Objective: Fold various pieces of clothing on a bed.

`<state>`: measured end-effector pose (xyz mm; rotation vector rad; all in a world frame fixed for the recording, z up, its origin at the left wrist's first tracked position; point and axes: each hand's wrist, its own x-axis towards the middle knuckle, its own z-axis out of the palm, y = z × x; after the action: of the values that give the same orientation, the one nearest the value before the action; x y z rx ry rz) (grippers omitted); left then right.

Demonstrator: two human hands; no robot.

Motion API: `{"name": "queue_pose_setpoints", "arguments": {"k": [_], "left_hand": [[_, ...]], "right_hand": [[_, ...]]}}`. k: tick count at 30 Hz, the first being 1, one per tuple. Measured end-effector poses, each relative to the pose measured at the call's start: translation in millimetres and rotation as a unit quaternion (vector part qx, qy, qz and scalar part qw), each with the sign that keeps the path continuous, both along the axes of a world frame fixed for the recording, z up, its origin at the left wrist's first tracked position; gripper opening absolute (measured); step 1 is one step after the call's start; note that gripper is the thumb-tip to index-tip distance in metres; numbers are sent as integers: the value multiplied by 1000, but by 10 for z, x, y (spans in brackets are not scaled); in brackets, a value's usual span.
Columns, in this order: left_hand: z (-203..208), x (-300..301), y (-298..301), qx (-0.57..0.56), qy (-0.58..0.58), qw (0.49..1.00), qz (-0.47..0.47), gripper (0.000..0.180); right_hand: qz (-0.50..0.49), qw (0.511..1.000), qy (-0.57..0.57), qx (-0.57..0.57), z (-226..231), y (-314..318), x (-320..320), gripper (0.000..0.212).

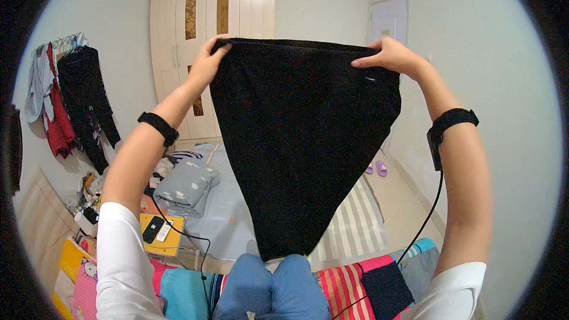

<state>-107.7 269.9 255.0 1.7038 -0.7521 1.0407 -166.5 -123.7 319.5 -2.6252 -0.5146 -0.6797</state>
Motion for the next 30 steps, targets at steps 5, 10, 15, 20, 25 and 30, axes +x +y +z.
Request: {"name": "queue_pose_setpoints", "arguments": {"k": [5,10,15,20,25,30], "left_hand": [[15,-281,224,39,90,994,-54,21],[-365,-504,275,202,93,974,-43,23],[-745,-614,199,367,69,921,107,12],[-960,-605,292,358,41,923,132,11],[-1027,-512,408,317,-35,913,253,11],[-1037,-465,426,312,-15,898,309,13]], "right_hand": [[83,988,95,86,-214,47,-164,48],[31,980,193,48,-590,-10,-76,41],[57,985,164,-2,-1037,-37,280,37],[52,991,109,-53,-1206,-10,287,37],[130,983,120,50,-1192,332,-140,22],[222,957,180,56,-1226,484,-382,15]]}}
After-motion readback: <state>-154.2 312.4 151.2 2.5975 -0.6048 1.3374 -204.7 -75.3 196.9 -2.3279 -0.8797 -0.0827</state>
